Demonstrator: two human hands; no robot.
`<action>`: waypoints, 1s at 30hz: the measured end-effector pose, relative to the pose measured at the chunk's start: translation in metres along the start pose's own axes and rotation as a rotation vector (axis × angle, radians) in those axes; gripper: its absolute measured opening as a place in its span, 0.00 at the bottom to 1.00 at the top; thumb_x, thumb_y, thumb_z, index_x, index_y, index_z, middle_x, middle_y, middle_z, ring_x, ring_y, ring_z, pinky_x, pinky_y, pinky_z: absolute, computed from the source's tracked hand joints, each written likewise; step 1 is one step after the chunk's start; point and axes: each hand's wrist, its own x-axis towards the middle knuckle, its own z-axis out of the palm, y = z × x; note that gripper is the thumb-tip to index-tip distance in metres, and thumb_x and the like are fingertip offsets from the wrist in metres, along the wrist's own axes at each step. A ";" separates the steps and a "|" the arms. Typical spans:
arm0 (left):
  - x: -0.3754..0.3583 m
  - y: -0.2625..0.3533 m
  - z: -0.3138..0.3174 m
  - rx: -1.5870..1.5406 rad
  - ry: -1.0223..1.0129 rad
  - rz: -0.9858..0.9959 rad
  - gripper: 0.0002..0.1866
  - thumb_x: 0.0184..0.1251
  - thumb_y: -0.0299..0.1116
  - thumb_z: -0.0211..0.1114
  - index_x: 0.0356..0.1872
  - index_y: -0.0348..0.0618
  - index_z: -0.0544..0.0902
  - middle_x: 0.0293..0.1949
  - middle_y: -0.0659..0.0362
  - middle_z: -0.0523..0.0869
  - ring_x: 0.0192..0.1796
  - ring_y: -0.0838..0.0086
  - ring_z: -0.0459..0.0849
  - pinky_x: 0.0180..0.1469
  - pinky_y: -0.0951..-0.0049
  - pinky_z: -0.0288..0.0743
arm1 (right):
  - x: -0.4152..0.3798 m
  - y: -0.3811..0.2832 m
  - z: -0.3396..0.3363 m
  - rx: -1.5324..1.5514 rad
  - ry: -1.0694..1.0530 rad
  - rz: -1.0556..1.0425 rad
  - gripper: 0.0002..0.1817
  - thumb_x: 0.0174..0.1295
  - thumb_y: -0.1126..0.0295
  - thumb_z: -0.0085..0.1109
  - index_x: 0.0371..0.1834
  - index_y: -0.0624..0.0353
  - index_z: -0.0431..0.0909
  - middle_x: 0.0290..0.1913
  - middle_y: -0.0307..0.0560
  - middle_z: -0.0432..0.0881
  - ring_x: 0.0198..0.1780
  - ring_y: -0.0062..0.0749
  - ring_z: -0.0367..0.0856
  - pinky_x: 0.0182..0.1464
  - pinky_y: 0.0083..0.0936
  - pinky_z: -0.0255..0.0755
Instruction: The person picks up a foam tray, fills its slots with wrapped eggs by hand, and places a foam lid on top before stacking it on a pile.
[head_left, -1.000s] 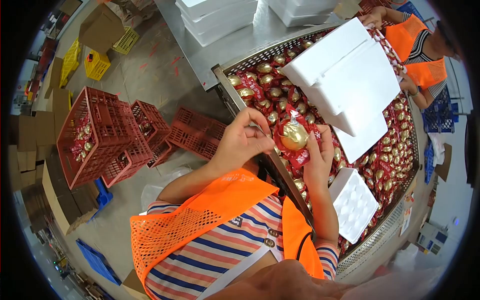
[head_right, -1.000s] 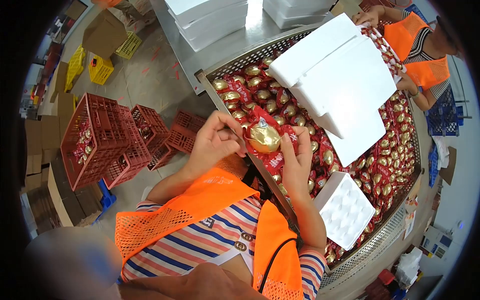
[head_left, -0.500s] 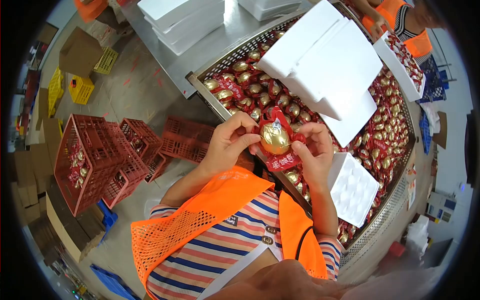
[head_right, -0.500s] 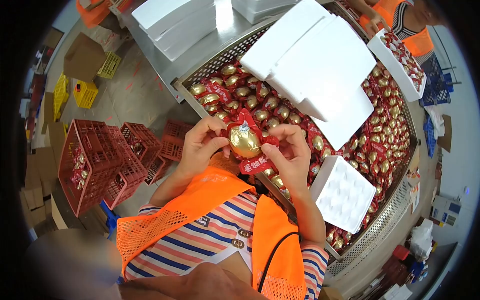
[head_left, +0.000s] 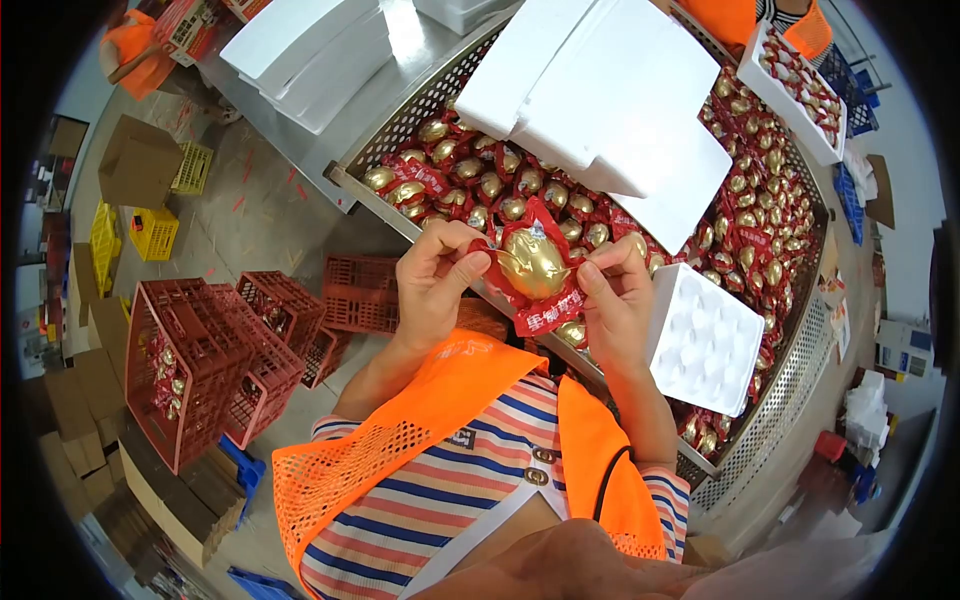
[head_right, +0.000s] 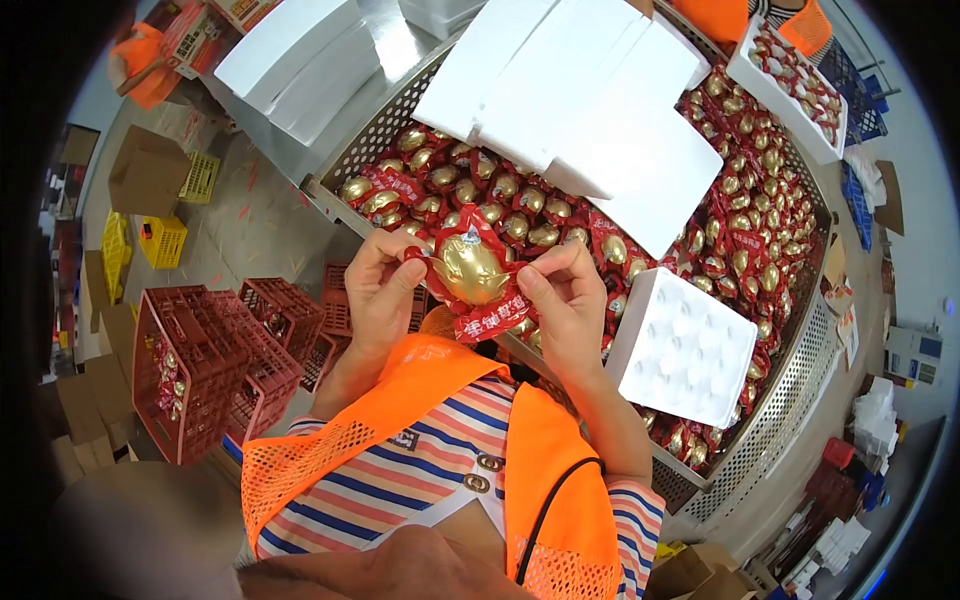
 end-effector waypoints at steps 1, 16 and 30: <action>-0.001 -0.003 -0.004 0.032 0.006 0.007 0.03 0.70 0.21 0.62 0.38 0.37 0.75 0.36 0.60 0.77 0.38 0.78 0.78 0.43 0.76 0.77 | -0.001 0.001 0.000 0.017 0.009 0.031 0.09 0.63 0.77 0.65 0.37 0.56 0.73 0.36 0.35 0.77 0.36 0.15 0.72 0.39 0.15 0.68; -0.028 0.028 -0.061 0.004 0.160 0.256 0.05 0.71 0.17 0.55 0.38 0.39 0.69 0.51 0.47 0.79 0.54 0.67 0.82 0.56 0.68 0.78 | 0.014 0.016 0.068 -0.426 -0.453 -0.259 0.13 0.57 0.78 0.68 0.42 0.64 0.75 0.40 0.47 0.80 0.43 0.29 0.79 0.49 0.25 0.73; -0.033 0.051 -0.091 0.362 0.134 0.303 0.04 0.66 0.13 0.58 0.35 0.33 0.75 0.48 0.46 0.81 0.48 0.67 0.85 0.51 0.72 0.80 | 0.029 0.017 0.127 -0.588 -0.400 -0.302 0.03 0.63 0.75 0.63 0.36 0.63 0.79 0.39 0.43 0.77 0.34 0.24 0.73 0.38 0.18 0.67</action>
